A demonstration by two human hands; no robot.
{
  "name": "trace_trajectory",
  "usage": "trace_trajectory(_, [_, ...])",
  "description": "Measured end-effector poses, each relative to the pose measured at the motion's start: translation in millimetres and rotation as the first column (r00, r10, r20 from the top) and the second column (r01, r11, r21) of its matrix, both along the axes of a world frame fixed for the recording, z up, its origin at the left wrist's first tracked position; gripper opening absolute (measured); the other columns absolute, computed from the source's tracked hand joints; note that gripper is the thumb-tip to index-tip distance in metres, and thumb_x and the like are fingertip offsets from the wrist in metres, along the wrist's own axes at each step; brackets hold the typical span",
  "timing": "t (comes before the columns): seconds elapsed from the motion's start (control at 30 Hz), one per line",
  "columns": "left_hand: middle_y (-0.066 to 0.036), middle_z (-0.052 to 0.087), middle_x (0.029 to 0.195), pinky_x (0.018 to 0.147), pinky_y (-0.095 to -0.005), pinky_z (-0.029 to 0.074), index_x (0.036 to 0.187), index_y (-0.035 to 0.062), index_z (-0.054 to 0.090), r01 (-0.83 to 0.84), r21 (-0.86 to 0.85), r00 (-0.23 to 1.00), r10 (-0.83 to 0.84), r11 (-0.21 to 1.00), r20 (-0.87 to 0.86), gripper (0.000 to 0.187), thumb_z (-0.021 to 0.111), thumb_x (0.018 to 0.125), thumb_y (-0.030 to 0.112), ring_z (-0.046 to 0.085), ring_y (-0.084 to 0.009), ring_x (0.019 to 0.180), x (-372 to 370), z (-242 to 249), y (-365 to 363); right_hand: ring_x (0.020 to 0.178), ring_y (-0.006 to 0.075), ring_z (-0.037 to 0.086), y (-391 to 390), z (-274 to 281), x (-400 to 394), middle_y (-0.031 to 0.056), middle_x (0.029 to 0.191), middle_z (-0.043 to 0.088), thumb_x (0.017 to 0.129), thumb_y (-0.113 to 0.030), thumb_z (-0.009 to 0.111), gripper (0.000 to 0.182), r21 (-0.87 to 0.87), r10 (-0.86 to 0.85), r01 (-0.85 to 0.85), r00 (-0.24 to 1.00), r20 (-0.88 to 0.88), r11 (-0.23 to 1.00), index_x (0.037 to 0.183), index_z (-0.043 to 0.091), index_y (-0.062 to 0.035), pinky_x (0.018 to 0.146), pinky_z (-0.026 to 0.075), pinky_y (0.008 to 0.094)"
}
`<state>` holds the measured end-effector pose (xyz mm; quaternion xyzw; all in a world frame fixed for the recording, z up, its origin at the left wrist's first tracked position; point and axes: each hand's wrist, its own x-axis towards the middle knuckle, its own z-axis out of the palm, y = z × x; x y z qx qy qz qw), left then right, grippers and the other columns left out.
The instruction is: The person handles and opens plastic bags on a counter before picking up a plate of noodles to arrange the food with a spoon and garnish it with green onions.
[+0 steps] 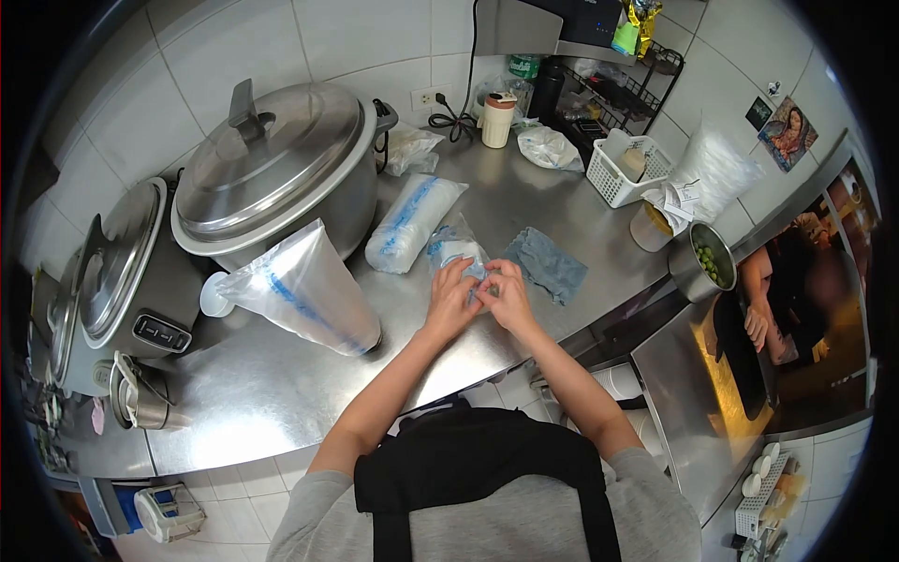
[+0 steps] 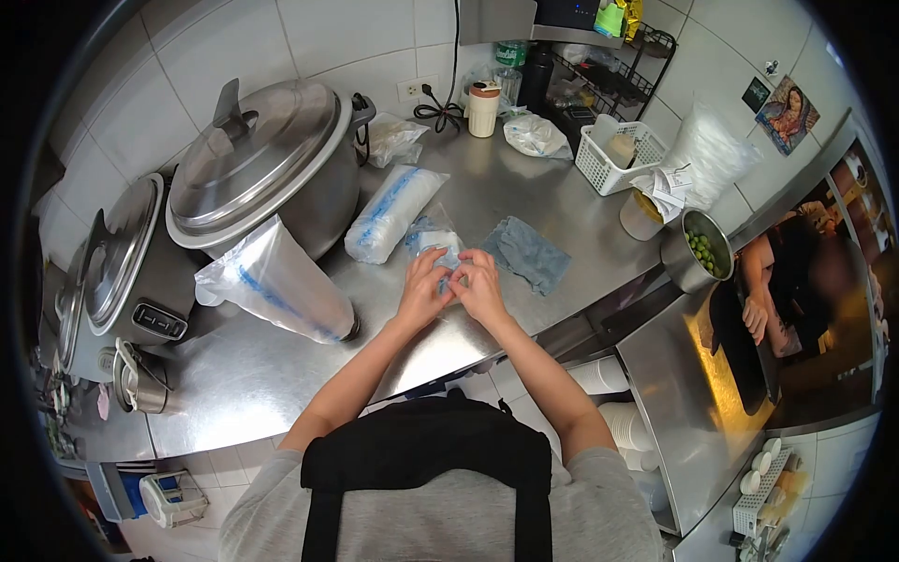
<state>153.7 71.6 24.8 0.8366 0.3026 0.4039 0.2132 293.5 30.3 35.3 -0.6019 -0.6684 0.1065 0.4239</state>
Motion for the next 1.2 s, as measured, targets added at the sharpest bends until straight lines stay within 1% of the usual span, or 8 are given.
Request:
trace_trajectory(0.17, [-0.008,0.048,0.116,0.097,-0.0466,0.024,0.08,0.0043,0.057,-0.047,0.092,0.992,0.057,0.995,-0.111,0.019,0.065,0.062,0.007,0.037,-0.0267,0.117,7.6,-18.1,20.5,0.094,0.025,0.048,-16.5,57.2,14.9,0.0111,0.1,0.051,0.068,-0.001,0.06,0.011,0.049,0.061,-0.06,0.998,-0.001,0.997,0.072,0.05,-0.0033,0.082,0.038,0.0319])
trace_trajectory(0.4, [-0.007,0.05,0.113,0.097,-0.0448,0.026,0.093,0.0054,0.057,-0.121,0.045,0.925,0.13,0.992,-0.357,0.025,0.062,0.07,0.013,0.042,-0.0234,0.112,-0.7,-14.7,28.7,0.065,0.0102,0.054,-50.3,135.2,65.4,0.0035,0.076,0.056,0.086,-0.006,0.042,0.003,0.054,0.037,0.005,0.661,-0.75,0.999,0.084,0.042,-0.0077,0.057,0.044,0.0243])
trace_trajectory(0.53, [-0.013,0.049,0.116,0.094,-0.0355,0.033,0.118,0.0028,0.045,0.149,-0.376,0.933,-0.004,0.914,0.36,0.05,0.062,0.075,0.022,0.047,-0.0266,0.109,-2.4,31.5,32.9,0.056,0.0082,0.052,-52.0,138.8,61.1,0.0026,0.071,0.055,0.085,-0.008,0.045,0.003,0.031,0.081,-0.096,0.573,-0.816,0.995,0.083,0.042,-0.008,0.051,0.044,0.0232])
trace_trajectory(0.6, [-0.015,0.049,0.116,0.094,-0.0333,0.033,0.118,-0.0006,0.043,0.591,-0.511,0.635,0.031,0.624,0.772,0.056,0.065,0.074,0.025,0.047,-0.0237,0.108,-13.8,108.3,0.3,0.06,0.0059,0.052,-48.9,133.7,49.0,0.0007,0.072,0.055,0.085,-0.009,0.046,0.003,-0.083,0.13,-0.324,0.584,-0.801,0.942,0.087,0.045,-0.007,0.053,0.043,0.0214])
trace_trajectory(0.83, [-0.006,0.058,0.088,0.074,-0.0226,0.042,0.101,0.0005,0.055,0.638,-0.67,0.767,-0.384,0.38,0.514,0.035,0.067,0.074,0.021,0.054,-0.0122,0.082,-24.3,87.9,-25.7,0.071,0.0057,0.052,-10.4,117.3,4.3,0.0008,0.08,0.058,0.08,-0.006,0.056,0.005,0.006,0.32,-0.476,0.58,-0.749,0.879,0.083,0.057,-0.002,0.064,0.041,0.0196])
trace_trajectory(0.93, [0.0,0.056,0.072,0.06,-0.0218,0.042,0.086,0.0014,0.058,0.375,-0.851,0.924,-0.068,0.368,0.377,0.022,0.065,0.077,0.02,0.051,-0.0066,0.063,-45.9,63.0,-33.2,0.076,0.0097,0.054,-3.2,86.7,5.3,0.0044,0.088,0.06,0.088,-0.023,0.049,0.024,-0.073,0.188,-0.361,0.635,-0.749,0.93,0.093,0.057,-0.0006,0.071,0.043,0.023])
trace_trajectory(1.03, [0.0,0.055,0.065,0.05,-0.0208,0.038,0.083,0.0025,0.058,0.275,-0.807,0.762,0.394,0.522,0.514,0.019,0.06,0.081,0.021,0.048,-0.0059,0.056,-68.4,47.5,-43.8,0.089,0.0148,0.056,-22.1,55.9,-10.1,0.0072,0.102,0.057,0.091,-0.047,0.028,0.056,-0.168,0.024,-0.618,0.29,-0.957,0.768,0.113,0.049,0.0002,0.079,0.044,0.0281])
trace_trajectory(1.2, [-0.002,0.058,0.07,0.054,-0.0214,0.04,0.084,0.0007,0.057,0.114,-0.784,0.699,0.512,0.61,0.5,0.018,0.058,0.083,0.019,0.051,-0.0066,0.06,-104.9,36.8,-77.0,0.089,0.0146,0.057,-61.5,30.7,-40.5,0.0102,0.102,0.057,0.088,-0.031,0.048,0.041,-0.116,0.019,-0.839,0.149,-0.989,0.531,0.109,0.05,0.0035,0.08,0.045,0.0272])
